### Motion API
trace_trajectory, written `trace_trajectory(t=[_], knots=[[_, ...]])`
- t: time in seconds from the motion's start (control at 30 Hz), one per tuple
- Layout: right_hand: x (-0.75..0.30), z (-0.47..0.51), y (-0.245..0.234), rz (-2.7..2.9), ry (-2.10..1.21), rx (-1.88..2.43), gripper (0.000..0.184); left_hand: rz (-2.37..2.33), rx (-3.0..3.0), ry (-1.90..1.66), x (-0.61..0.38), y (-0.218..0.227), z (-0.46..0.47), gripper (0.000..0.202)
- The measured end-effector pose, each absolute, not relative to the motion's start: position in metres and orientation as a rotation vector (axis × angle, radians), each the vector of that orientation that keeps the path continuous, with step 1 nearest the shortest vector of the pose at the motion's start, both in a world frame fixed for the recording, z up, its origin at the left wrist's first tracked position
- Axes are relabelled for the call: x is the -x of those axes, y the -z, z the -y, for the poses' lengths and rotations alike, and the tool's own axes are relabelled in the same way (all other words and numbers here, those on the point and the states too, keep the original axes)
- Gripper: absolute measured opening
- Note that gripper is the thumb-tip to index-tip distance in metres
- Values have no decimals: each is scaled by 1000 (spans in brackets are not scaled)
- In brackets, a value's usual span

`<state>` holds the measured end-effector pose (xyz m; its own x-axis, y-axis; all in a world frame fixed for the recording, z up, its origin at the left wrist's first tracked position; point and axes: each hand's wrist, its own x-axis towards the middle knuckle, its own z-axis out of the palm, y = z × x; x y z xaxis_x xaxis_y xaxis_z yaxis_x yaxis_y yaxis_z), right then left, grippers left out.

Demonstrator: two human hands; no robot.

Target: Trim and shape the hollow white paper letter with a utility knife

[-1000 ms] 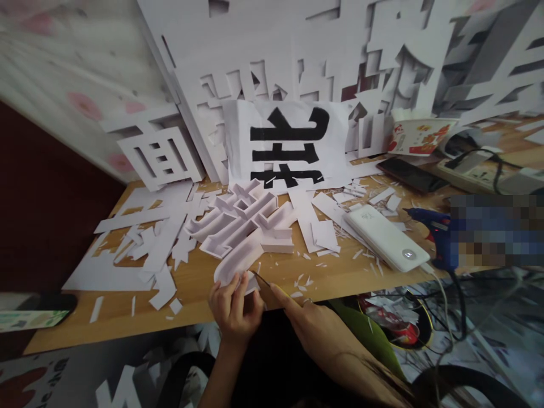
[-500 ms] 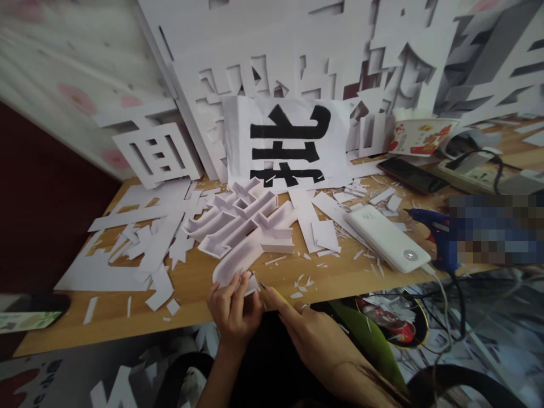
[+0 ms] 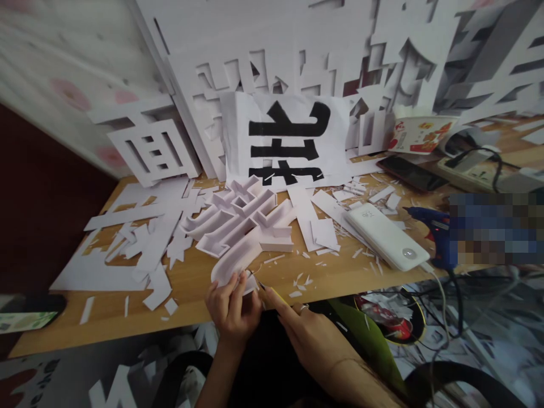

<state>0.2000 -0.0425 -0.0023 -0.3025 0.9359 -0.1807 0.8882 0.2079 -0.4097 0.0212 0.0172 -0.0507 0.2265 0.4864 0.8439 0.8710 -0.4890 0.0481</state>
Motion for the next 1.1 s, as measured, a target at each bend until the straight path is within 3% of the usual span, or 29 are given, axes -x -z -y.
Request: trace_trajectory(t=[0.27, 0.53, 0.87, 1.1], knots=[[-195, 39, -5, 2455, -666, 1880, 85, 1254, 2047, 1176, -23, 50, -17, 44], [-211, 41, -2, 2264, -804, 1853, 63, 1246, 2051, 1180, -21, 53, -18, 42], [-226, 44, 9, 2030, -755, 1831, 58, 1277, 2114, 1118, -18, 47, -14, 45], [-220, 37, 15, 2044, -707, 1970, 58, 1325, 2217, 942, -17, 34, -7, 58]])
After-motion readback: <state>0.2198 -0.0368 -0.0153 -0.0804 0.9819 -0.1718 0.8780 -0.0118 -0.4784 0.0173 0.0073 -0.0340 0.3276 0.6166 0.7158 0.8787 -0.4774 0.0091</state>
